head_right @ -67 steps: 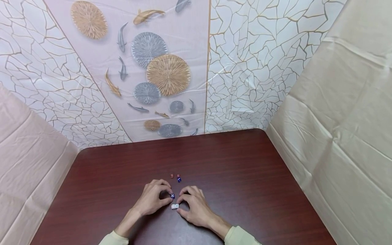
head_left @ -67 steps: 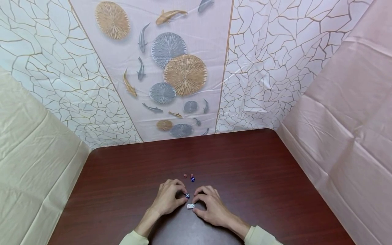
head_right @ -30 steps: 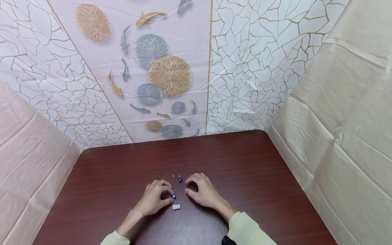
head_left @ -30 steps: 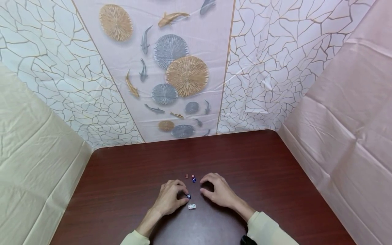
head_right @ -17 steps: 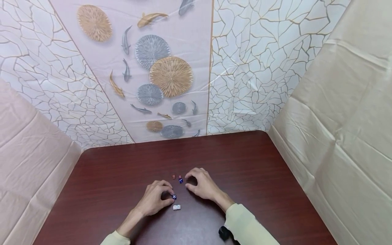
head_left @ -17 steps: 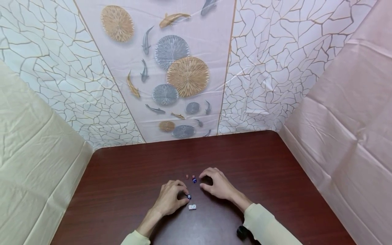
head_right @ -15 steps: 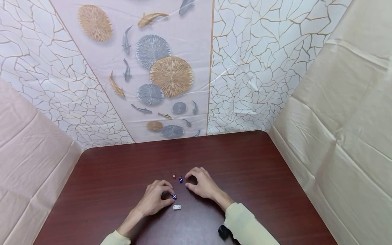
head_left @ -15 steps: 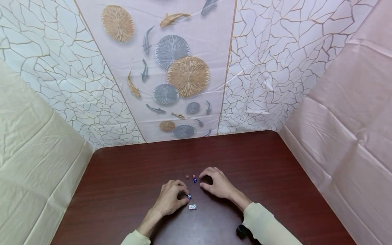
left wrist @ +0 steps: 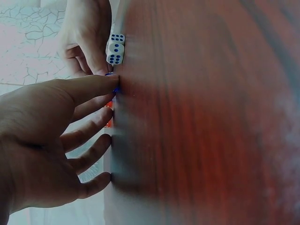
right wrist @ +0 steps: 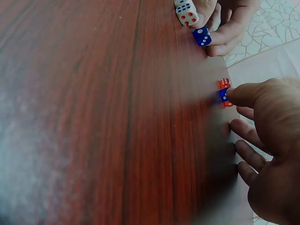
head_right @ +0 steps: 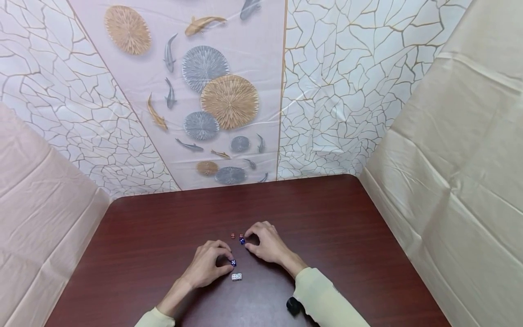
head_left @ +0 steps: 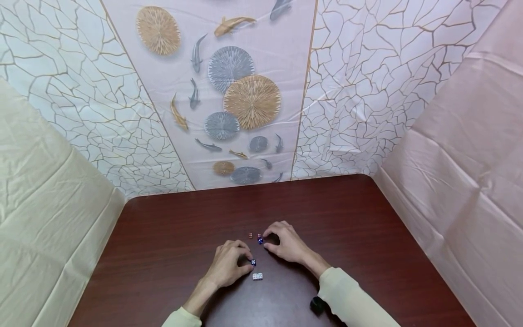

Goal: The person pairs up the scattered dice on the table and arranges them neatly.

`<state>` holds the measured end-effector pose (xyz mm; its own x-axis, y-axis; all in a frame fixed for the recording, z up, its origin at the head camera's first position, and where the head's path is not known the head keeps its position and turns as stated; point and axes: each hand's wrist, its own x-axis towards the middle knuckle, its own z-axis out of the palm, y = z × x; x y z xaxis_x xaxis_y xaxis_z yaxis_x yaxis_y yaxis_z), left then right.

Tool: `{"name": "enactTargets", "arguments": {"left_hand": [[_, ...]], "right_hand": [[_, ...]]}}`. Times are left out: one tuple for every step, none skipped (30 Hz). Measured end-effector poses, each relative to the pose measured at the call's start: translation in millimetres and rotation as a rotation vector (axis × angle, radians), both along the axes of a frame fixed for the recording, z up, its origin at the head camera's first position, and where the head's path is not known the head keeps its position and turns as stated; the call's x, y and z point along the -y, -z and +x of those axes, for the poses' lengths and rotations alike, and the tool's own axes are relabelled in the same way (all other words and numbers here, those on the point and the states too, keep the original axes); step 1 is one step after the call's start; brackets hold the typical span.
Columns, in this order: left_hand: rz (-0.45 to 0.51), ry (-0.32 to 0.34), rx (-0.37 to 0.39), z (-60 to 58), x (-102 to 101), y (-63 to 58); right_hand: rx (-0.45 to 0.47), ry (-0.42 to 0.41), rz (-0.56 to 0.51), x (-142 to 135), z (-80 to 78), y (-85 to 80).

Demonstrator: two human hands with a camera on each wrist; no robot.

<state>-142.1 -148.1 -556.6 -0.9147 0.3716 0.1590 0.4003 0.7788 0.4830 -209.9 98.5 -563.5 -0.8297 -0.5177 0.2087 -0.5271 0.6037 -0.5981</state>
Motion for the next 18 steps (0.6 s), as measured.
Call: {"name": "enactTargets", "arguments": {"left_hand": [[-0.002,0.000,0.000,0.0,0.0,0.0],[-0.002,-0.001,0.001,0.0,-0.1,0.0],[-0.002,-0.001,0.001,0.1,-0.1,-0.1],[-0.002,-0.001,0.002,0.1,0.0,-0.1],[-0.001,-0.001,0.002,0.1,0.0,0.0],[0.000,-0.002,0.004,0.2,0.1,0.0],[0.001,-0.002,0.004,0.2,0.1,0.0],[0.002,-0.002,0.005,0.1,0.1,0.1],[0.001,-0.002,0.006,0.1,0.2,0.2],[0.001,-0.002,0.007,0.2,0.2,0.3],[0.000,-0.002,0.007,0.2,0.2,0.4],[-0.001,-0.002,0.007,0.2,0.1,0.3],[-0.003,-0.002,0.007,0.3,0.0,0.2],[-0.004,-0.003,0.007,0.3,0.0,0.0],[-0.004,-0.004,0.008,0.3,0.0,0.0],[-0.005,-0.005,0.009,0.2,0.0,-0.2],[-0.005,-0.005,0.010,0.0,0.1,-0.4],[-0.005,-0.005,0.011,-0.2,0.1,-0.5]], "right_hand": [[0.004,0.003,0.000,0.8,-0.5,0.4],[0.009,0.005,-0.002,1.5,-1.1,0.8],[0.014,0.006,-0.005,2.3,-1.7,1.0],[0.016,0.007,-0.006,3.0,-2.3,1.4],[0.017,0.009,-0.004,3.7,-2.8,2.0],[0.020,0.011,0.000,4.5,-3.4,2.3],[0.023,0.012,0.003,5.1,-3.8,2.6],[0.025,0.014,0.008,5.7,-4.2,3.1],[0.026,0.016,0.014,6.2,-4.5,3.6],[0.027,0.018,0.019,6.7,-4.9,4.0],[0.031,0.020,0.024,7.2,-5.1,4.2],[0.036,0.022,0.027,7.6,-5.2,4.1],[0.038,0.023,0.027,8.1,-5.5,4.1],[0.041,0.025,0.029,8.7,-5.7,4.2],[0.043,0.026,0.028,9.3,-5.8,4.0],[0.045,0.026,0.027,10.0,-5.9,3.8],[0.044,0.026,0.031,10.6,-6.0,3.8],[0.043,0.026,0.033,11.3,-6.1,3.7]]}}
